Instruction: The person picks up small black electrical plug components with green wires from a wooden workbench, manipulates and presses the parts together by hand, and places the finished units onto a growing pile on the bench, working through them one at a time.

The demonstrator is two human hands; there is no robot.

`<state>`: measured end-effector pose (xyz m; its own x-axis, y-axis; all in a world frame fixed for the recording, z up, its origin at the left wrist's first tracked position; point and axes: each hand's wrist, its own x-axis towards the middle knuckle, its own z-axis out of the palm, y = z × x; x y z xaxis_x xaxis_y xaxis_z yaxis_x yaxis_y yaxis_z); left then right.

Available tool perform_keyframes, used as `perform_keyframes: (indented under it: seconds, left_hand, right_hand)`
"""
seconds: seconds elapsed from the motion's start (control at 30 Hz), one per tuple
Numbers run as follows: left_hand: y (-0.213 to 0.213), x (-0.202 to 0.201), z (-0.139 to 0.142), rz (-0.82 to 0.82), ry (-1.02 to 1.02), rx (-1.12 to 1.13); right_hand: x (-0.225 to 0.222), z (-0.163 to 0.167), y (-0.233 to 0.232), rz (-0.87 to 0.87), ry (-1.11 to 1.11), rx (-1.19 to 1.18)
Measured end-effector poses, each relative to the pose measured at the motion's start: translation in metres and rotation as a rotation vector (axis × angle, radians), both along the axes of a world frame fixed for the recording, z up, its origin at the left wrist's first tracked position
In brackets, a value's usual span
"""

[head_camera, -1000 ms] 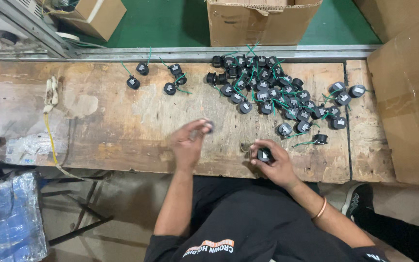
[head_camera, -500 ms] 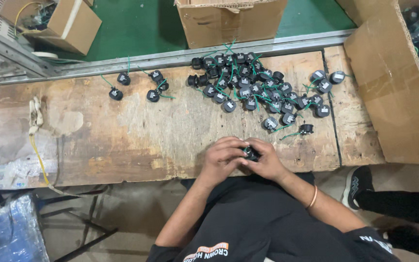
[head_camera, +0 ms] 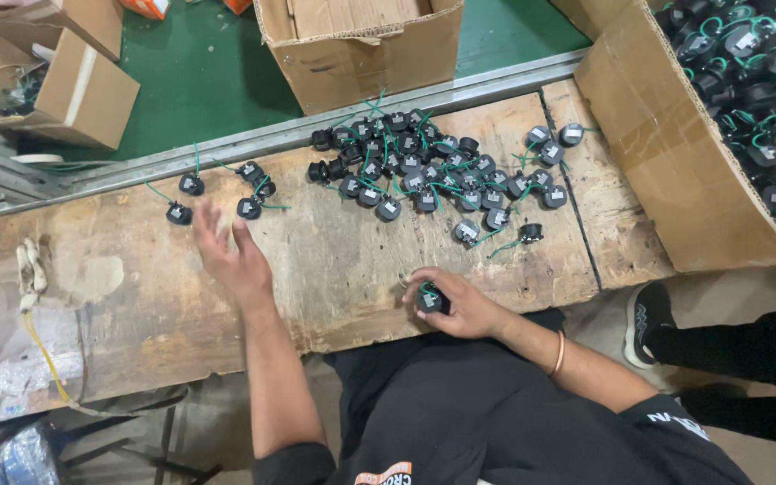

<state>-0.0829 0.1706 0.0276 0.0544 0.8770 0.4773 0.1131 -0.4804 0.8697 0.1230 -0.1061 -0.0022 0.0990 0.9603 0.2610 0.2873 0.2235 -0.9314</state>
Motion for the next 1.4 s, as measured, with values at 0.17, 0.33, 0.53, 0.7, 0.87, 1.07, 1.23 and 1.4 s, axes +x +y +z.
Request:
perform_keyframes:
  seconds: [0.17,0.33,0.53,0.7,0.87,1.07,1.23,1.4]
  left_hand:
    - [0.017,0.002,-0.008,-0.101,0.638,0.259]
    - [-0.015,-0.008,-0.027,-0.157,0.510,-0.075]
    - [-0.097,0.002,-0.020,-0.548,-0.016,-0.267]
    - [-0.150,0.057,-0.001,-0.747,0.180,0.307]
    - [-0.152,0.063,0.012,-0.854,0.077,0.344]
    - [-0.146,0.044,-0.012,-0.887,0.068,0.084]
    - [-0.154,0.041,-0.035,-0.829,-0.014,-0.268]
    - [-0.092,0.004,-0.026,-0.423,-0.016,-0.064]
  right_hand:
    - [0.004,-0.008,0.002,0.149,-0.026,0.113]
    - [0.003,-0.011,0.000,0.055,-0.009,0.134]
    - [0.006,-0.001,0.004,-0.047,-0.031,0.057]
    - [0.004,-0.008,0.004,0.031,-0.126,0.168]
    - [0.009,-0.018,-0.001,-0.008,-0.005,0.066]
    - [0.004,-0.020,0.003,-0.067,-0.086,0.104]
    - [0.000,-0.014,0.003,-0.015,-0.146,0.154]
    - [0.004,-0.005,0.001,-0.062,0.052,0.150]
